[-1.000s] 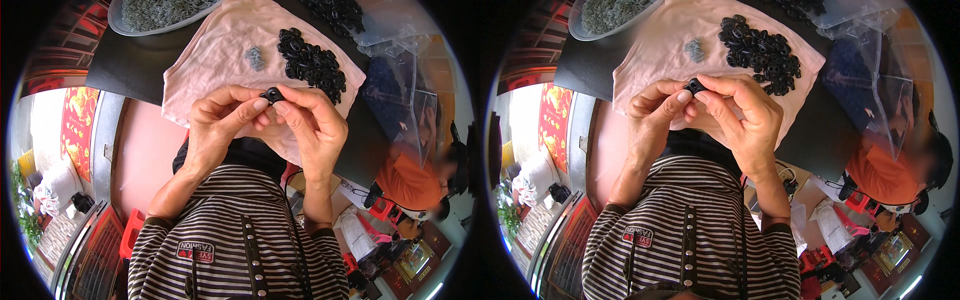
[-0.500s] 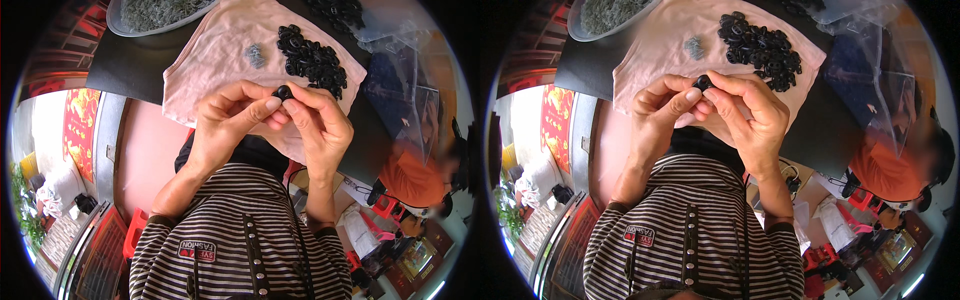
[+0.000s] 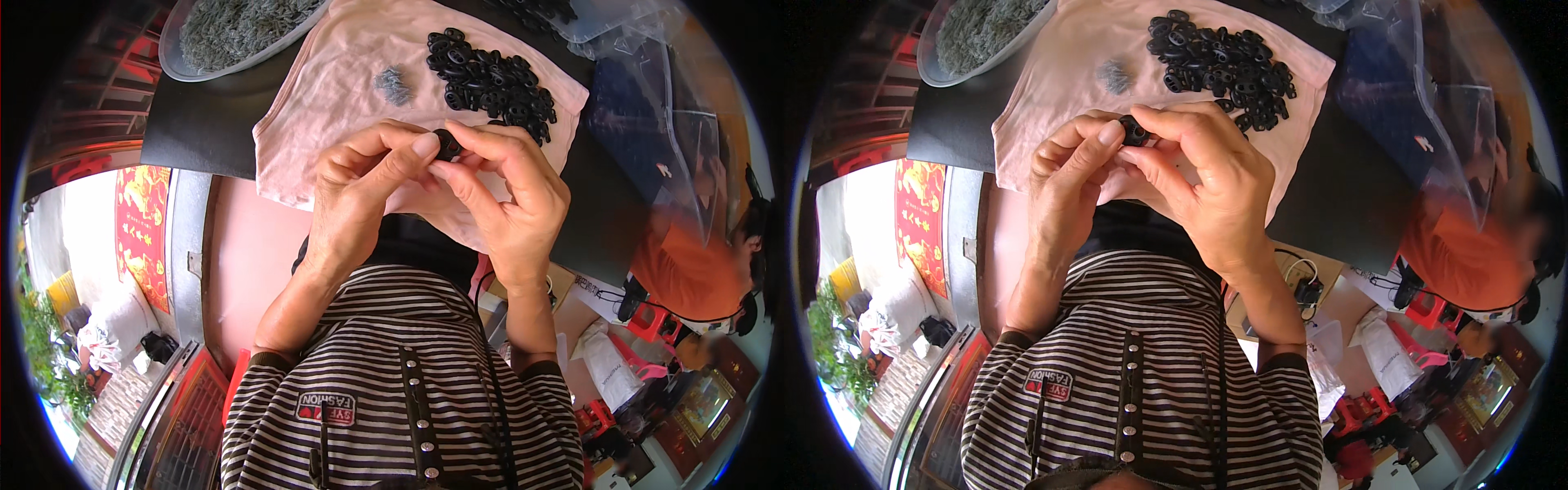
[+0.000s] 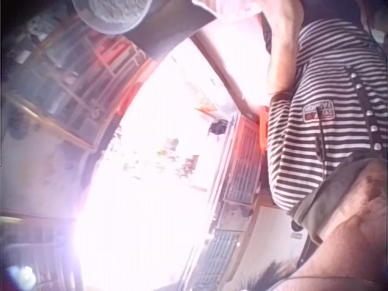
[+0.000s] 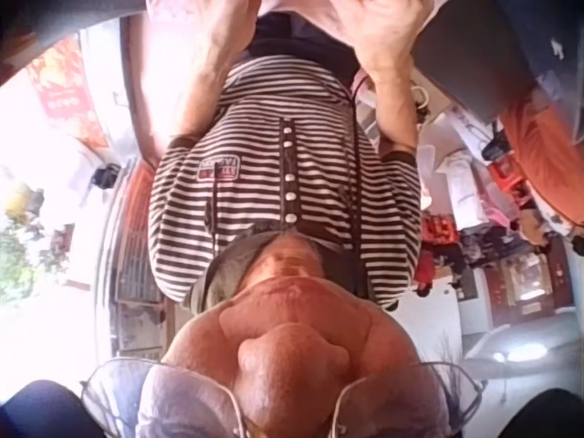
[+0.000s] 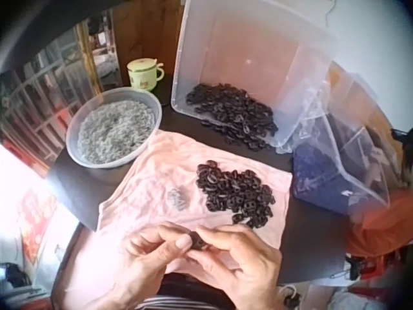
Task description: Assembling small black plastic components by hand
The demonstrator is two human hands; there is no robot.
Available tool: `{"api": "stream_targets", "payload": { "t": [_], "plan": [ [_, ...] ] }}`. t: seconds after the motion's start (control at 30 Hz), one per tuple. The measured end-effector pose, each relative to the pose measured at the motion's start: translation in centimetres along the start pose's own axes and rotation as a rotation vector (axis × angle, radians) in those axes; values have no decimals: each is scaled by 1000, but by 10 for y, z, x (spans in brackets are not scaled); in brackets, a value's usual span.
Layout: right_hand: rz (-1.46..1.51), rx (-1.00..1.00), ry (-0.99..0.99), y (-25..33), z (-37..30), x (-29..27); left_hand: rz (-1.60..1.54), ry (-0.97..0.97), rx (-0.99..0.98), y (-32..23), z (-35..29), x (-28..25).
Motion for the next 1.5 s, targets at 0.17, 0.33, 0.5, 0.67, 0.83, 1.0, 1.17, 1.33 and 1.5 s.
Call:
{"api": "stream_targets", "payload": {
  "t": [0.17, 0.33, 0.5, 0.67, 0.83, 1.0, 1.17, 1.33, 1.5],
  "plan": [
    [193, 104, 29, -13, 1, -8, -87, 12, 85, -4, 4, 7],
    [165, 85, 68, -11, -1, -11, 232, 267, 368, -23, 6, 17],
    [140, 124, 104, -14, -3, -10, 152, 291, 329, -16, 3, 15],
    [35, 46, 147, -12, -4, -5, 195, 326, 352, -15, 5, 16],
    [105, 127, 142, -29, -6, -5, 222, 276, 266, -4, 4, 13],
    [108, 133, 4, -33, 1, -37, 367, 268, 263, -6, 7, 28],
    [-233, 142, -862, -27, -9, -191, 963, 280, 428, -25, 28, 42],
    [-722, -5, -777, -27, 16, -228, 1213, 255, 587, -26, 44, 50],
    [-356, -4, -856, -38, 5, -230, 1341, 307, 696, -24, 46, 69]
  ]
}}
Point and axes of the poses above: each hand's wrist, its own z-axis towards the middle knuckle, its own x-axis out of the palm, y = z × x, the point moved 10 cm from there along z, towards the middle knuckle, and after that the axes turned 12 degrees about x, right-handed, at the moved point
